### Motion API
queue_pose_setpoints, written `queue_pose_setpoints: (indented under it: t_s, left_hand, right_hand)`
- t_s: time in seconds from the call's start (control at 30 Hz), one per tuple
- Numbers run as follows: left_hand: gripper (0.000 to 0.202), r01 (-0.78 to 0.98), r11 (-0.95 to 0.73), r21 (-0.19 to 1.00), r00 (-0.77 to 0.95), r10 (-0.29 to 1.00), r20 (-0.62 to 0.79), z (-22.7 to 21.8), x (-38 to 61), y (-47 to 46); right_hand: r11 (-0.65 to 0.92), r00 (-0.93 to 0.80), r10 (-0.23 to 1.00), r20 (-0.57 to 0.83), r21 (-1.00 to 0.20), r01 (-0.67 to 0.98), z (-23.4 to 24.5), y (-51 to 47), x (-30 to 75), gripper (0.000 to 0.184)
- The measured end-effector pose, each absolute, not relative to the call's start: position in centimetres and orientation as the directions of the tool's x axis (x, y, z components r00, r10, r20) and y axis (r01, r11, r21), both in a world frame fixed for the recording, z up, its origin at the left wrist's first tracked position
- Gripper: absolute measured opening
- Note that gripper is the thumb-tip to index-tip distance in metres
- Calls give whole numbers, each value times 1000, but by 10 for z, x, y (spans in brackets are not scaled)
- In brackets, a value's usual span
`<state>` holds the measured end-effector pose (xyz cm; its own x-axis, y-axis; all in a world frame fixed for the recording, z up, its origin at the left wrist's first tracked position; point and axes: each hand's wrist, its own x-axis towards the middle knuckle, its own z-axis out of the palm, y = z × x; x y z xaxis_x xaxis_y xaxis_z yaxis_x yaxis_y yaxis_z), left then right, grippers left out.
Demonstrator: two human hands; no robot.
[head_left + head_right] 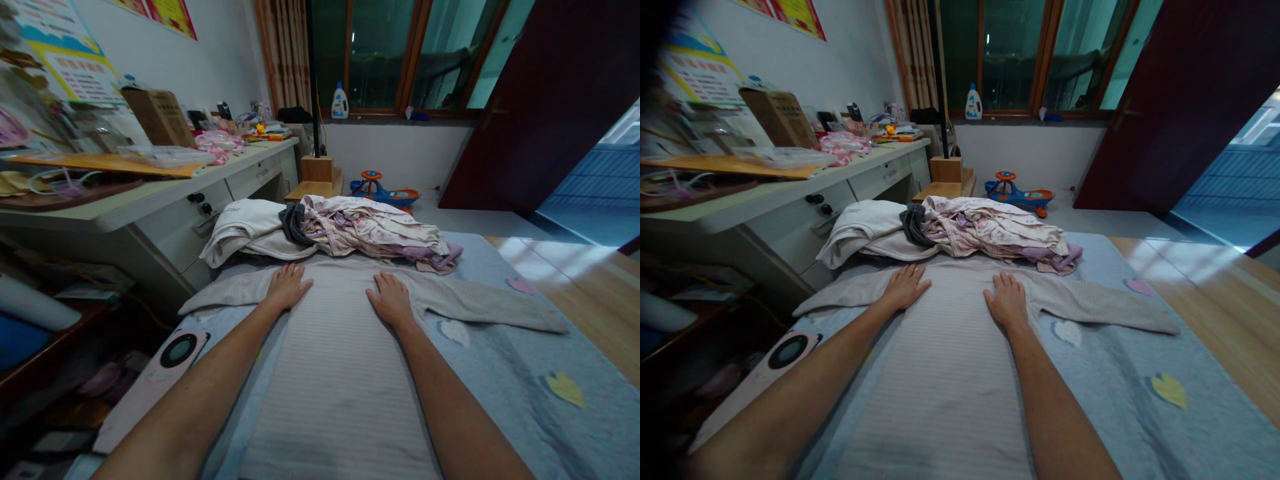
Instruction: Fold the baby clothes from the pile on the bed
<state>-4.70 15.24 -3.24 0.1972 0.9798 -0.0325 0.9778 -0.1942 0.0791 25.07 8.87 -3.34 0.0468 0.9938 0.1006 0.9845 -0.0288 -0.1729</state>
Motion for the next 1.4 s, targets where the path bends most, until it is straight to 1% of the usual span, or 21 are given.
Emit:
queue_pose_setpoints:
  t_s: [0.17,0.23,0.3,0.37,0.43,0.5,0.6,0.7,0.77,0.9,1.07,1.13,1.2,1.3,1.33,1.4]
  left_hand:
    - [67,996,-73,55,75,997,-34,-27,-42,144]
    - [60,996,-82,45,82,997,-7,-23,-27,140]
    - [52,977,-208,42,206,977,54,-21,-7,139]
    - [53,924,-375,69,368,925,97,-20,16,138]
    - [53,860,-496,117,488,868,92,-21,38,138]
    - [55,831,-536,150,533,844,61,-23,55,139]
    - [60,865,-473,167,474,880,34,-28,65,141]
    - [63,914,-373,160,369,928,53,-33,61,141]
    - [66,936,-317,156,311,949,60,-34,56,141]
    - [71,959,-239,151,233,971,57,-34,51,139]
    - [69,959,-240,150,231,970,78,-36,51,139]
    - [68,958,-245,147,233,968,95,-37,50,138]
    - [67,958,-245,147,231,967,105,-38,50,138]
    - [66,958,-246,149,232,967,109,-38,50,138]
    - [66,957,-251,147,236,965,113,-38,50,138]
    - [64,952,-273,138,257,958,123,-38,48,138]
  right_hand:
    - [-23,42,993,107,-172,985,-33,88,250,54]
    - [-30,50,993,109,-173,985,-33,88,249,54]
    - [-36,55,993,109,-171,985,-33,88,249,53]
    - [-32,51,992,111,-168,985,-34,88,249,53]
    - [-22,42,992,118,-163,986,-35,88,249,54]
    - [-14,34,992,121,-158,987,-35,88,249,55]
    - [-7,23,994,104,-154,988,-35,88,250,56]
    - [9,3,997,72,-161,987,-34,89,254,58]
    - [-7,18,998,63,-159,987,-33,90,260,61]
    - [-128,139,987,82,-129,983,-33,90,279,62]
    - [-302,312,946,92,-113,947,-35,91,298,66]
    - [-339,350,931,107,-112,934,-35,91,299,66]
    - [-296,309,943,123,-113,949,-35,90,297,64]
    - [-119,132,986,99,-126,985,-34,90,294,56]
    - [-81,93,992,84,-135,988,-33,90,294,55]
    - [-89,98,993,62,-143,986,-33,90,295,56]
